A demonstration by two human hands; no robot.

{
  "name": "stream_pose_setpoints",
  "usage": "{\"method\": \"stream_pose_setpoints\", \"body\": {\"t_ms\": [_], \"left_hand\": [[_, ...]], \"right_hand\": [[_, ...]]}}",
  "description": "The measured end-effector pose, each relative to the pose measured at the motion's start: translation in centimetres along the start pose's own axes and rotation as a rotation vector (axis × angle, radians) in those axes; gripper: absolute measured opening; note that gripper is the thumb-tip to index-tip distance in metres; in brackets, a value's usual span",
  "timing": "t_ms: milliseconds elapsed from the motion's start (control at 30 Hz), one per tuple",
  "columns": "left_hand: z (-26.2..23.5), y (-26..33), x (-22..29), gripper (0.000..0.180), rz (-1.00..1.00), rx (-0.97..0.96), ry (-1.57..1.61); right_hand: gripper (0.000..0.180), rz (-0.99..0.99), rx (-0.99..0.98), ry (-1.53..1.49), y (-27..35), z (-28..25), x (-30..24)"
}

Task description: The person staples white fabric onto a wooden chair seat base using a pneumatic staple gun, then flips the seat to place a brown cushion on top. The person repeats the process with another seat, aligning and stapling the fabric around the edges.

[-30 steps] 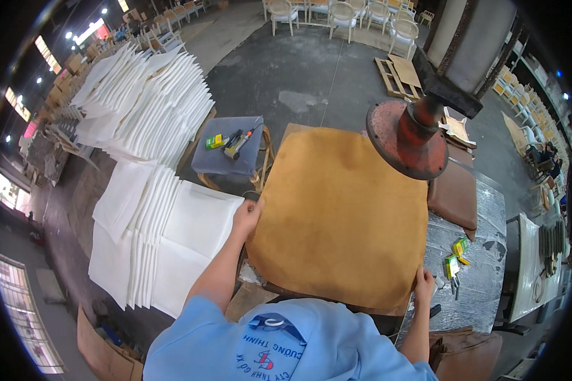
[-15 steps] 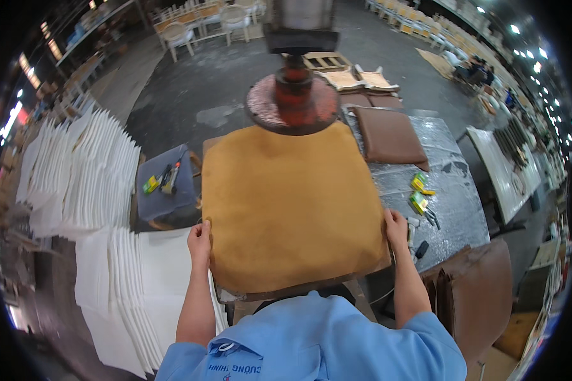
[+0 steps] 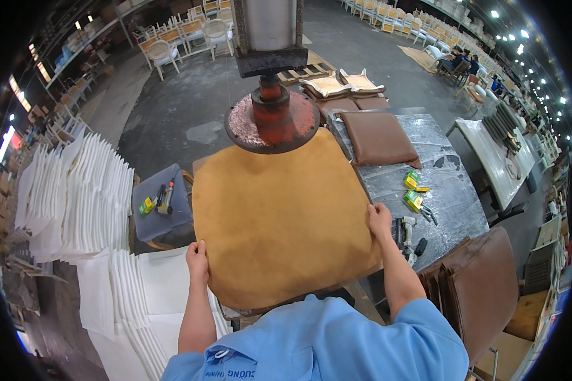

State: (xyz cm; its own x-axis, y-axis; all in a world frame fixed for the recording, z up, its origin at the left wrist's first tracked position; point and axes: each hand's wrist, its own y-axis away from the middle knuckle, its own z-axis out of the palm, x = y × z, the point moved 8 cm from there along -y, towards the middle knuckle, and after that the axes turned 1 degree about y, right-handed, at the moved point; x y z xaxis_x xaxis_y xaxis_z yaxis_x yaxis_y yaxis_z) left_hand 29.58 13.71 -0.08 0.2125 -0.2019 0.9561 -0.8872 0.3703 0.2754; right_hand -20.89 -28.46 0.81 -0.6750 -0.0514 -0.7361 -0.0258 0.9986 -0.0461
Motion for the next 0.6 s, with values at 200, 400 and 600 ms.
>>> {"method": "stream_pose_setpoints", "body": {"t_ms": [200, 400, 600], "left_hand": [[-0.9, -1.2, 0.4, 0.029, 0.035, 0.022, -0.051], [0.9, -2.4, 0.6, 0.032, 0.038, 0.057, -0.146], [1.1, -3.1, 0.3, 0.031, 0.108, 0.079, -0.123]], "right_hand": [[0.041, -0.1, -0.103, 0.072, -2.3, 1.8, -4.3], [0.039, -0.053, -0.134, 0.131, -6.3, 4.5, -5.1], [0.034, -0.051, -0.063, 0.007, -6.6, 5.4, -3.5]]}}
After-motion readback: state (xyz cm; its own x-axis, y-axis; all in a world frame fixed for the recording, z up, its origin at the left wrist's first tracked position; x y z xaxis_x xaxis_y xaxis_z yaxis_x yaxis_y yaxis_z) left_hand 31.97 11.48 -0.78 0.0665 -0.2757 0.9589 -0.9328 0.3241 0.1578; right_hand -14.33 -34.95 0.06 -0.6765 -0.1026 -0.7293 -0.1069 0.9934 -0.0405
